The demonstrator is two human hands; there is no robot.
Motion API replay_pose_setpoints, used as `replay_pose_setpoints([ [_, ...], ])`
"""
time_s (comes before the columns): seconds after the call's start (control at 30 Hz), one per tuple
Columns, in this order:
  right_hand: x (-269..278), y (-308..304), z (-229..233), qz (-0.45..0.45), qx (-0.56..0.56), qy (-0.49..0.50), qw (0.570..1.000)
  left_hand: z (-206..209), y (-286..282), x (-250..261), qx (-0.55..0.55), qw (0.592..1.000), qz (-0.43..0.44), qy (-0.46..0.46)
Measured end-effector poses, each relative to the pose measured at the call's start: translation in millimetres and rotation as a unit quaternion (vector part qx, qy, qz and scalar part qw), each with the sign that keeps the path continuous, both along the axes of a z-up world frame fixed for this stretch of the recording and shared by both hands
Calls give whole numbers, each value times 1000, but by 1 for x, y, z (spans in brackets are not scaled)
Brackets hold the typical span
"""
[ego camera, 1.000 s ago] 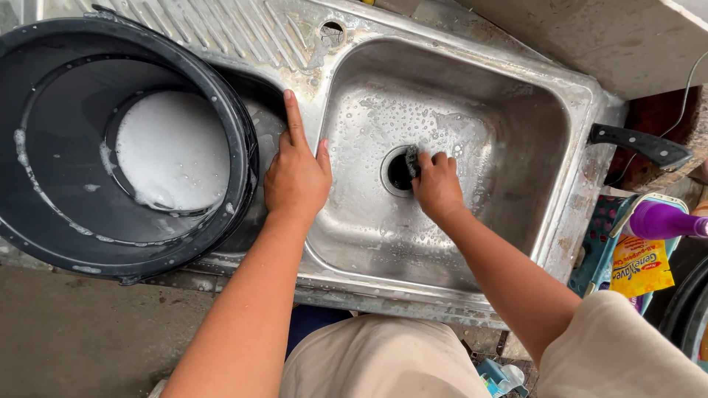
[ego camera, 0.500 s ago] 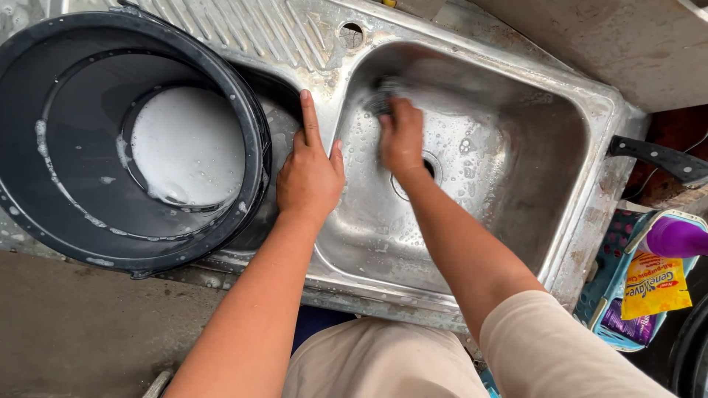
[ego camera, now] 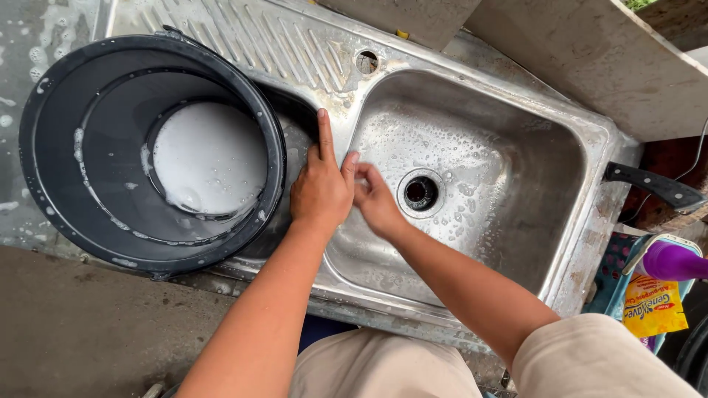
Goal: Washing dishes in a basin and then scrubbing the kitchen sink and a plastic bucket with a sponge.
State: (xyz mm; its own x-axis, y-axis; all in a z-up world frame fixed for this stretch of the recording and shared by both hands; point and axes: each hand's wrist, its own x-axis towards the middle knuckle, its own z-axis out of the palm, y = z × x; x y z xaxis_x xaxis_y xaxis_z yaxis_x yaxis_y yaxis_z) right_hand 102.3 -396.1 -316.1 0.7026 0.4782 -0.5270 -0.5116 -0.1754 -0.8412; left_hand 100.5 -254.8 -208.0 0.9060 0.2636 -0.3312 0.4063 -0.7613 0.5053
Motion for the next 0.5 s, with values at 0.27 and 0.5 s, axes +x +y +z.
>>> replay_pose_setpoints([
  [0.27, 50, 31, 19, -242, -104, -271, 926, -8, -1, 5, -1, 999, -3, -40],
  [0.5, 98, 9, 70, -81, -193, -504, 838, -1, -3, -4, -8, 1000, 15, 13],
])
